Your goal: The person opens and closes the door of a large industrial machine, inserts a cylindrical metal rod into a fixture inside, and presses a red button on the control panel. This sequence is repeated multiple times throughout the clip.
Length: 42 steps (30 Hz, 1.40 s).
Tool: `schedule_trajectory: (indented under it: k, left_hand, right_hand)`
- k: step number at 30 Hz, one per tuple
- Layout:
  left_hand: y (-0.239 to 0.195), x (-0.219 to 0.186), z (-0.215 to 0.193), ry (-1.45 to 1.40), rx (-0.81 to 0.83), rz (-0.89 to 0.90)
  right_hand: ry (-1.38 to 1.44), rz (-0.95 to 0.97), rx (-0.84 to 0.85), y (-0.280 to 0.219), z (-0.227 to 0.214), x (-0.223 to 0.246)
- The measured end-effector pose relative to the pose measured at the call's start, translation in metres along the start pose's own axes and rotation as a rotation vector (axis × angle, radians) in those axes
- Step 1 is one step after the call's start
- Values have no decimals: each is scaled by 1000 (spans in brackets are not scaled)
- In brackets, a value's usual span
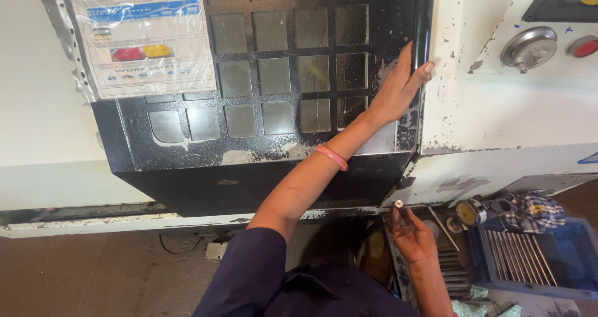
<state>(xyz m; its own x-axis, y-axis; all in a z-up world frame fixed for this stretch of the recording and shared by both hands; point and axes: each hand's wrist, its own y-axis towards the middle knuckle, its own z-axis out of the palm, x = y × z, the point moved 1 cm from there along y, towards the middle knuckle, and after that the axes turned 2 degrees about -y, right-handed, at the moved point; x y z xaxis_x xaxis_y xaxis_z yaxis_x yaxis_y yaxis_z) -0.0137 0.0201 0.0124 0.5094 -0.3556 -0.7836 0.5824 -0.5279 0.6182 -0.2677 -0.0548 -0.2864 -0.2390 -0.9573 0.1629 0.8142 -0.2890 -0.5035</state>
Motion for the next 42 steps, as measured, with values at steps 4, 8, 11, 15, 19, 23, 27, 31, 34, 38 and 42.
schedule_trajectory:
  k: [4, 8, 11, 15, 19, 23, 27, 31, 34, 38, 42]
  left_hand:
    - [1, 2, 0, -7, 2, -4]
    - [1, 3, 0, -27, -7, 1]
    - [0, 3, 1, -9, -10, 2]
    - [0, 4, 1, -19, -17, -1]
    - [0, 4, 2, -66, -26, 33]
    - [-1, 5, 2, -61, -30, 39]
    - [1, 5, 4, -91, -21, 59]
    - [1, 6, 3, -70, -24, 47]
    - [-1, 6, 3, -35, -23, 43]
    - [0, 6, 2, -14, -22, 31]
    - [0, 7, 2, -2, -15, 24]
  right_hand:
    - [-10, -10, -1, 2, -3, 1]
    - [-10, -19, 32, 4, -7, 3]
    - [0, -17, 32, 3, -8, 4]
    - [-19, -43, 13, 1, -8, 4]
    - [9, -16, 28, 0, -9, 4]
    - [56, 13, 14, -2, -10, 6]
    - [72, 7, -15, -4, -10, 7]
    - [38, -20, 11, -2, -9, 5]
    - [4, -27, 24, -1, -10, 4]
    - [1, -27, 33, 2, -13, 3]
    - [-2, -22, 44, 3, -15, 3]
